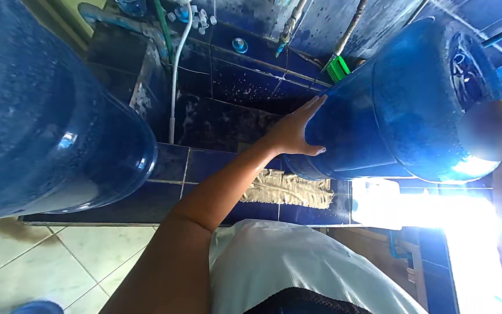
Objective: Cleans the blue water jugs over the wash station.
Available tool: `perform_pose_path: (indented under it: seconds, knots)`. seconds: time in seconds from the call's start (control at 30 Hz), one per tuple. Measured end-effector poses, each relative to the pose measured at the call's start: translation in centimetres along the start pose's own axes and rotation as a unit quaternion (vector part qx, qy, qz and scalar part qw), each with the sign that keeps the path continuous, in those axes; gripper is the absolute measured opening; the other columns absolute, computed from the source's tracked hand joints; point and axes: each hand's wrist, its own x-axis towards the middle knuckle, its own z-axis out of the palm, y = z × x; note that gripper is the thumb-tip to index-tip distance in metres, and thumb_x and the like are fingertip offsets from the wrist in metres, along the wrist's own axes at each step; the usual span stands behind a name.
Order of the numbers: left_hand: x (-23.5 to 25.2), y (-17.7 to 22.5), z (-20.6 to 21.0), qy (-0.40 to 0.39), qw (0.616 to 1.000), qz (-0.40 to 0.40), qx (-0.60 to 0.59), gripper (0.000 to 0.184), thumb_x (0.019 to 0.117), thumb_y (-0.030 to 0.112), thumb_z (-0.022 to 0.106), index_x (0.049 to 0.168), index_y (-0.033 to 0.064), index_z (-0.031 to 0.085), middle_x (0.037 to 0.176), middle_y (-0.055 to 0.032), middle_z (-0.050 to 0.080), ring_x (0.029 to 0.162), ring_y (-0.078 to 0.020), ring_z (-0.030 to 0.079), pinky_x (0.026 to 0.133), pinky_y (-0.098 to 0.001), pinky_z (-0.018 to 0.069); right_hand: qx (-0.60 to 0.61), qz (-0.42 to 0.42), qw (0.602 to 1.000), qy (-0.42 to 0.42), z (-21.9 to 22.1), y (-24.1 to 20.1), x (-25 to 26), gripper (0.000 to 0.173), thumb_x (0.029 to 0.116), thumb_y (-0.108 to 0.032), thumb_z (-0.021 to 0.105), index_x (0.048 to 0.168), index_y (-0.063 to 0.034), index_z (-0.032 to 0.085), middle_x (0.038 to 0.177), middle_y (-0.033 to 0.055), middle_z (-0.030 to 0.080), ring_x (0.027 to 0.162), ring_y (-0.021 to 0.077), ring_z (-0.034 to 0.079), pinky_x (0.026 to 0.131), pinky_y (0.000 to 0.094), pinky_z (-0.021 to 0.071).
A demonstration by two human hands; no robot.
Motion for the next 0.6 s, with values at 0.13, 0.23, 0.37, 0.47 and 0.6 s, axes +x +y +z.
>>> perform_pose_path:
  seconds: [0.13,0.23,0.37,0.47,0.6]
  knots:
    - [-0.1,0.0,0.2,0.006,1.000,-0.006,-0.004,0.127,0.0681,0.046,0.091,0.165,0.0083,0.017,0.170,-0.0155,0.020,0.152,-0.0292,0.035,0.116,-0.0513,0.0397,0.061,0.040,0.997,0.033,0.8,-0.4,-0.4,0.017,0.0863,-0.028,0.068,0.102,-0.0232,0.064,0.094,-0.0117,0.072,0.090,-0.0056,0.067,0.079,0.0131,0.0570]
    - [0.0,-0.7,0.2,0.004,0.995,0.003,-0.095,0.126,0.0689,0.050,0.090,0.165,0.0081,0.020,0.171,-0.0149,0.018,0.156,-0.0250,0.025,0.124,-0.0452,0.0298,0.074,0.093,0.990,0.074,3.7,-2.6,-0.5,0.020,0.0788,-0.023,0.068,0.094,-0.0186,0.055,0.081,-0.0100,0.069,0.078,-0.0078,0.066,0.065,0.0099,0.0559]
    - [0.0,-0.9,-0.3,0.012,0.977,0.019,-0.210,0.083,0.0993,0.049,0.055,0.160,-0.0005,0.029,0.168,-0.0178,0.025,0.156,-0.0222,0.026,0.126,-0.0384,0.0244,0.074,0.019,0.997,-0.009,-0.6,0.4,-0.4,0.021,0.0870,-0.034,0.070,0.106,-0.0260,0.068,0.098,-0.0129,0.073,0.093,-0.0048,0.068,0.080,0.0143,0.0576]
    - [0.7,1.8,-1.1,0.015,0.986,-0.047,-0.158,0.061,0.1103,0.043,0.032,0.162,0.0097,0.032,0.169,-0.0112,0.027,0.156,-0.0225,0.025,0.126,-0.0543,0.0189,0.040,0.015,0.999,-0.018,-2.1,1.4,-0.2,0.028,0.0845,-0.047,0.074,0.107,-0.0309,0.069,0.098,-0.0151,0.073,0.092,-0.0050,0.068,0.079,0.0152,0.0577]
    - [3.6,9.4,-2.7,0.028,0.994,-0.032,-0.097,0.076,0.1051,0.056,0.039,0.164,0.0105,0.025,0.169,-0.0115,0.027,0.156,-0.0213,0.025,0.126,-0.0548,0.0207,0.028,0.060,0.998,0.022,-2.1,1.2,0.1,0.031,0.0830,-0.053,0.073,0.104,-0.0309,0.068,0.095,-0.0129,0.073,0.088,-0.0019,0.069,0.075,0.0195,0.0598]
